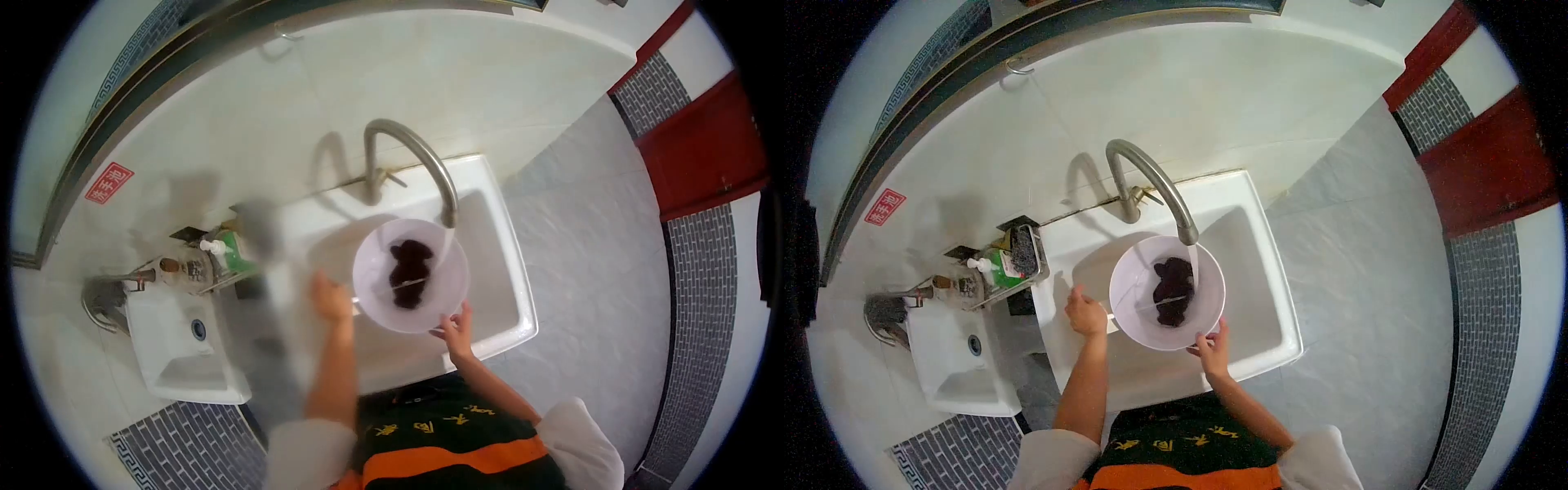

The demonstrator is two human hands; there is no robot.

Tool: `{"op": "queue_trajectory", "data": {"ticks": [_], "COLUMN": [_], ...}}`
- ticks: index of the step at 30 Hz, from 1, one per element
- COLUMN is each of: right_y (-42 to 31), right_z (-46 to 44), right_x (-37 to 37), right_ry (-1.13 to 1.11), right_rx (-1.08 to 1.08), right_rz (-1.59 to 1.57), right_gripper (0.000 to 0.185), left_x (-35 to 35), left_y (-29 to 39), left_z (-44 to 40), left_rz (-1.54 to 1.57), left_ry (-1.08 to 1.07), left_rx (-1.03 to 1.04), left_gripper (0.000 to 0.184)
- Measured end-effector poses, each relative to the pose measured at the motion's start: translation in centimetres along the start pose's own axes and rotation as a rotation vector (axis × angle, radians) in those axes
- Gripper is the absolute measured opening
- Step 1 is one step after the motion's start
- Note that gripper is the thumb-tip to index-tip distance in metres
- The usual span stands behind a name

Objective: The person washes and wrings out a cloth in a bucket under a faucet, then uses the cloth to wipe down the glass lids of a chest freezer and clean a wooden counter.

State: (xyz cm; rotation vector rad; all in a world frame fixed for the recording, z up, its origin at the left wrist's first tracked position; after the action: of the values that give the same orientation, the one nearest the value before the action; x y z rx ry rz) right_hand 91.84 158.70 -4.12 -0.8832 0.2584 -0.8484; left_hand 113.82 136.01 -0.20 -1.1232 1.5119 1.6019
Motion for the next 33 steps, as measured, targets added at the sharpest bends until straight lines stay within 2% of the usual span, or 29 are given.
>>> {"op": "queue_trajectory", "data": {"ticks": [3, 6, 8, 11, 14, 18, 20, 24, 26, 27, 28, 29, 30, 32, 33], "right_y": [-0.3, -0.2, -0.4, -0.2, -0.4, 0.3, 0.3, -0.3, -0.6, -3.2, -6.0, -10.8, -12.3, -12.4, -11.5], "right_z": [0.2, 0.6, 0.3, 0.6, 0.2, 0.7, 0.2, 0.9, 0.7, 0.7, 1.4, 3.1, 1.7, -2.4, -5.2], "right_x": [0.4, 0.4, 0.6, 0.3, 0.5, 0.2, 0.2, 0.1, -0.6, -2.1, -1.9, -0.6, 0.3, 1.9, 3.2], "right_ry": [-0.025, -0.031, -0.028, -0.003, -0.017, -0.014, 0.007, -0.010, -0.003, 0.102, 0.200, 0.230, 0.226, 0.020, -0.043], "right_rx": [-0.010, 0.003, 0.000, 0.023, -0.008, 0.007, 0.001, 0.014, 0.038, -0.266, -0.582, -0.735, -0.743, -0.469, -0.267], "right_rz": [-0.005, -0.007, -0.009, -0.020, -0.079, -0.057, -0.053, -0.035, -0.010, 0.309, 0.624, 0.643, 0.640, 0.120, -0.125], "right_gripper": [0.065, 0.064, 0.064, 0.065, 0.067, 0.069, 0.069, 0.068, 0.065, 0.060, 0.055, 0.041, 0.041, 0.031, 0.028], "left_x": [-0.7, -1.5, -1.3, -1.5, -0.7, -1.7, -0.8, -0.6, 0.2, -1.8, -5.1, -7.3, -8.5, -7.5, -7.1], "left_y": [-0.4, 0.3, 0.6, 1.3, 0.1, 0.8, 0.6, -0.7, -2.8, -2.8, 0.7, 4.0, 4.3, 5.0, 4.9], "left_z": [-0.3, -0.2, -0.3, 0.2, 0.0, -0.3, -0.3, -0.2, -0.2, 0.4, 0.9, 1.7, 1.6, 3.0, 3.1], "left_rz": [-0.024, -0.062, 0.011, -0.014, -0.064, -0.101, -0.023, -0.036, 0.413, 0.410, 0.374, 0.332, 0.333, -0.008, -0.008], "left_ry": [0.021, -0.010, 0.060, -0.067, -0.017, -0.019, 0.020, -0.054, 0.008, 0.006, -0.108, -0.214, -0.205, -0.408, -0.395], "left_rx": [-0.037, 0.008, 0.047, -0.034, 0.043, 0.041, 0.033, -0.050, -0.018, -0.021, 0.238, 0.499, 0.500, 0.594, 0.591], "left_gripper": [0.026, 0.025, 0.026, 0.027, 0.026, 0.027, 0.026, 0.025, 0.025, 0.025, 0.026, 0.029, 0.029, 0.031, 0.031]}}
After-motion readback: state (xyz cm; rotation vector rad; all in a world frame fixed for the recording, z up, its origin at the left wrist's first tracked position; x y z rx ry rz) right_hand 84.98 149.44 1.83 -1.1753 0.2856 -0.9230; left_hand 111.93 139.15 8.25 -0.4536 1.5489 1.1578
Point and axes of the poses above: each hand's wrist, its own z-axis away from the middle knuckle, its own x-axis out of the palm, y = z × x, the point moved 9 cm from there along -z, towards the middle knuckle, and after that the axes turned 2 degrees about x, right-handed, at the moved point
